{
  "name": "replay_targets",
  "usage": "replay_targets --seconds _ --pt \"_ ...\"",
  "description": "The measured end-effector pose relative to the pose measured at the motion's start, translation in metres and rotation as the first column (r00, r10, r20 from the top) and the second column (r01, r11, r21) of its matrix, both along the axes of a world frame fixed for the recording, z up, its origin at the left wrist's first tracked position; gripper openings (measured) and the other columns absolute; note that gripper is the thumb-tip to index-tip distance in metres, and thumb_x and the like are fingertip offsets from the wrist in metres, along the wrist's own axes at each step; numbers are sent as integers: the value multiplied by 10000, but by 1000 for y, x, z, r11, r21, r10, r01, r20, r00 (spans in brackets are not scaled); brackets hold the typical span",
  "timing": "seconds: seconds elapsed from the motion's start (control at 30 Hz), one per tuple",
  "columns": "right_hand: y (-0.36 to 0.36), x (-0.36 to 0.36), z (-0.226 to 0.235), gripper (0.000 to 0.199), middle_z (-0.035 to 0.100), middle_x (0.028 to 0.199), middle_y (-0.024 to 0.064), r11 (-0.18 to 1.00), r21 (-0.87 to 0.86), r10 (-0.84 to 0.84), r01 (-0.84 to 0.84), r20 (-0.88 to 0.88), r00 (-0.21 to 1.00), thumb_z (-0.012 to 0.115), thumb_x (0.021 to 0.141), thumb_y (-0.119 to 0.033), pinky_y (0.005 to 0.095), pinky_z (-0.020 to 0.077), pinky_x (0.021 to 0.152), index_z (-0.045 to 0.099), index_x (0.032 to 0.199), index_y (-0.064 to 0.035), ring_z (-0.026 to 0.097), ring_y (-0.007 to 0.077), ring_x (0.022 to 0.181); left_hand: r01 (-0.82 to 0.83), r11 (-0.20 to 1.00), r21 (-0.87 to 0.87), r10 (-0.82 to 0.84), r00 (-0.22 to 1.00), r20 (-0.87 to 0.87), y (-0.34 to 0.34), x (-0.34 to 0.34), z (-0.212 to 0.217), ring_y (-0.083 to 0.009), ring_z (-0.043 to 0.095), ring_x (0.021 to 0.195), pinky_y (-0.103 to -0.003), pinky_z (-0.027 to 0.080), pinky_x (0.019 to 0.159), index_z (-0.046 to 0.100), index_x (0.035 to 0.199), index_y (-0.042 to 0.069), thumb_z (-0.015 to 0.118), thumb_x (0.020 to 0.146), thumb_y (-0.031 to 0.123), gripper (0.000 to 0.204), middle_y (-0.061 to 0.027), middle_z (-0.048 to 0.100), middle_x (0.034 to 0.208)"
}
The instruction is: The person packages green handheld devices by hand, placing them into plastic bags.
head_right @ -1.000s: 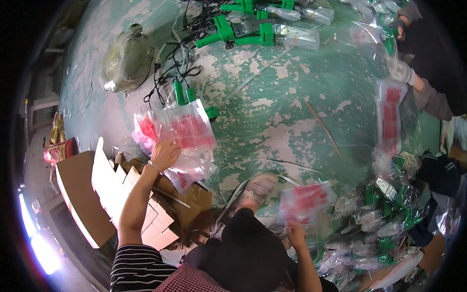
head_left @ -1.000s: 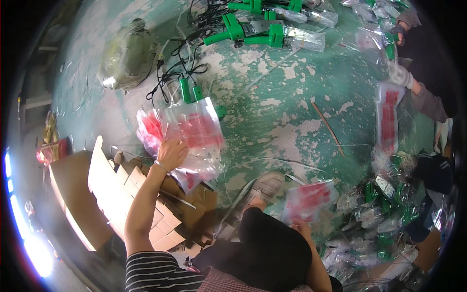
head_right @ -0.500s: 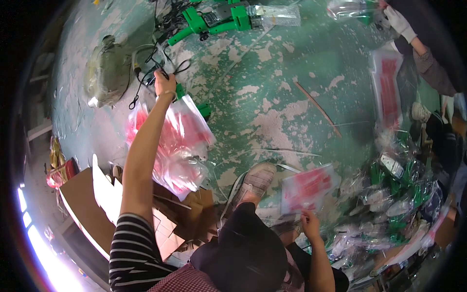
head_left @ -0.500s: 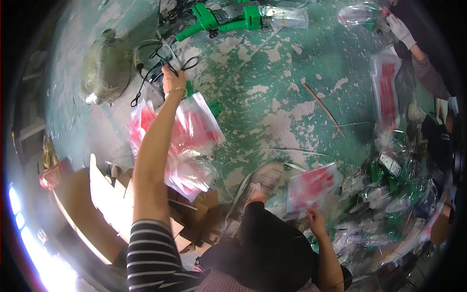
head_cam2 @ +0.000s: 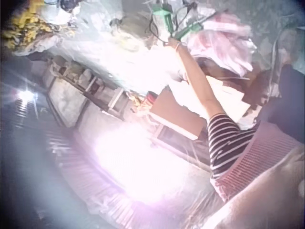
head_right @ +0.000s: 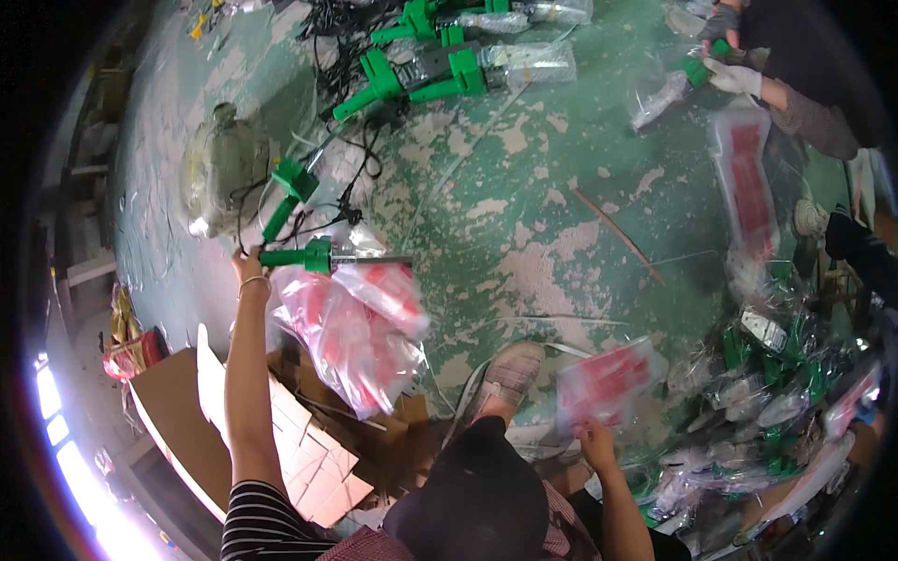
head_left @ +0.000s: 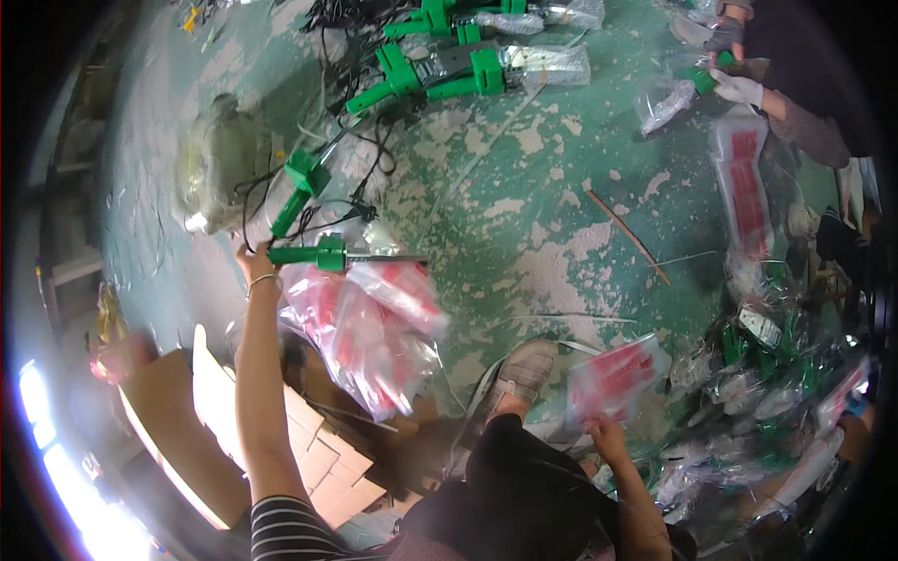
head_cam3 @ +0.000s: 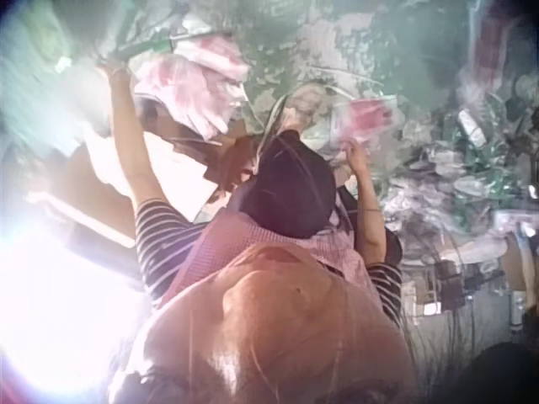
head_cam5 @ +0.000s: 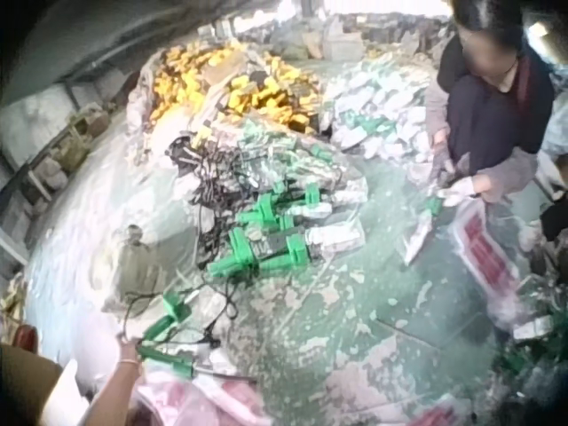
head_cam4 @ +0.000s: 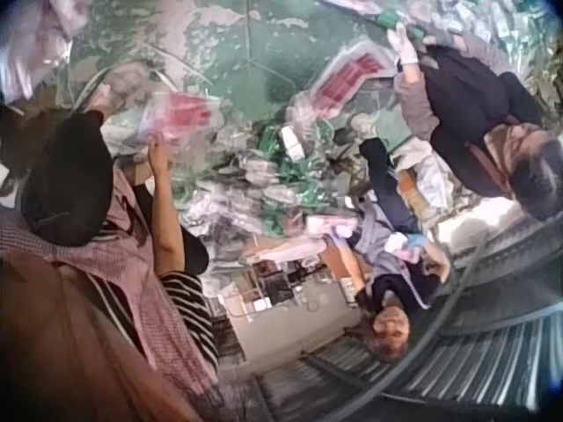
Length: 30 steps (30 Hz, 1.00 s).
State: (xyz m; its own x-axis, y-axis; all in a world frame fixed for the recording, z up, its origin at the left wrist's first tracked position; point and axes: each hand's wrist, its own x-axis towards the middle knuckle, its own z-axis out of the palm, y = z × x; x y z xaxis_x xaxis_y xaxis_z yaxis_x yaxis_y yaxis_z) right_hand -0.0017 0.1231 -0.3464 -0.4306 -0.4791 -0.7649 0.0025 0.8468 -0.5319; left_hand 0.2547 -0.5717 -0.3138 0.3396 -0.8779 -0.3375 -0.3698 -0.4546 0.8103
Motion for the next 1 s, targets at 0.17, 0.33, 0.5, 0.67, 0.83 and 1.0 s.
replay_targets --seconds 0.17,0.33,0.5,0.67,0.83,1.0 --pt "7 3 3 233 678 864 113 999 19 -24 25 -68 997 554 893 -119 315 533 700 614 1101 -33 675 191 764 679 672 -295 -124 496 859 -20 -82 -10 -357 373 1277 -489 337 1029 358 1403 149 790 684 289 851 -196 452 1333" --pt "23 8 6 250 663 974 135 971 81 -233 225 102 967 566 884 -84 318 539 696 599 1124 -19 681 201 804 911 406 -72 -447 267 854 -40 -254 -23 -385 328 1332 -489 277 1084 319 1449 252 791 614 550 1004 -150 350 1467" --pt "49 7 29 237 675 939 133 947 143 -290 286 6 957 574 890 -98 306 536 721 610 1101 4 676 192 809 954 163 253 -417 -166 894 -39 -370 -42 -375 248 1395 -533 227 1110 109 1494 366 824 530 583 1220 -155 283 1508" --pt "47 9 54 232 687 917 139 889 175 -428 422 -6 904 592 885 -118 287 527 726 629 1076 9 673 188 804 914 204 350 -484 -217 848 -30 -400 -47 -366 425 1285 -541 307 1052 86 1501 337 871 508 499 1277 -208 380 1420" --pt "62 16 26 258 691 929 132 858 195 -488 475 25 872 618 878 -167 286 519 715 631 1079 -6 663 165 773 849 177 498 -457 -378 805 -7 -395 -46 -316 589 1080 -531 380 933 184 1486 271 834 570 397 1130 -183 553 1216" --pt "54 13 -23 302 665 909 139 915 186 -341 357 -110 933 622 854 -209 338 512 764 614 1099 -34 656 226 822 905 -20 425 -491 -379 784 55 -362 -38 -294 639 905 -491 420 798 363 1402 220 768 595 273 905 -131 646 963"
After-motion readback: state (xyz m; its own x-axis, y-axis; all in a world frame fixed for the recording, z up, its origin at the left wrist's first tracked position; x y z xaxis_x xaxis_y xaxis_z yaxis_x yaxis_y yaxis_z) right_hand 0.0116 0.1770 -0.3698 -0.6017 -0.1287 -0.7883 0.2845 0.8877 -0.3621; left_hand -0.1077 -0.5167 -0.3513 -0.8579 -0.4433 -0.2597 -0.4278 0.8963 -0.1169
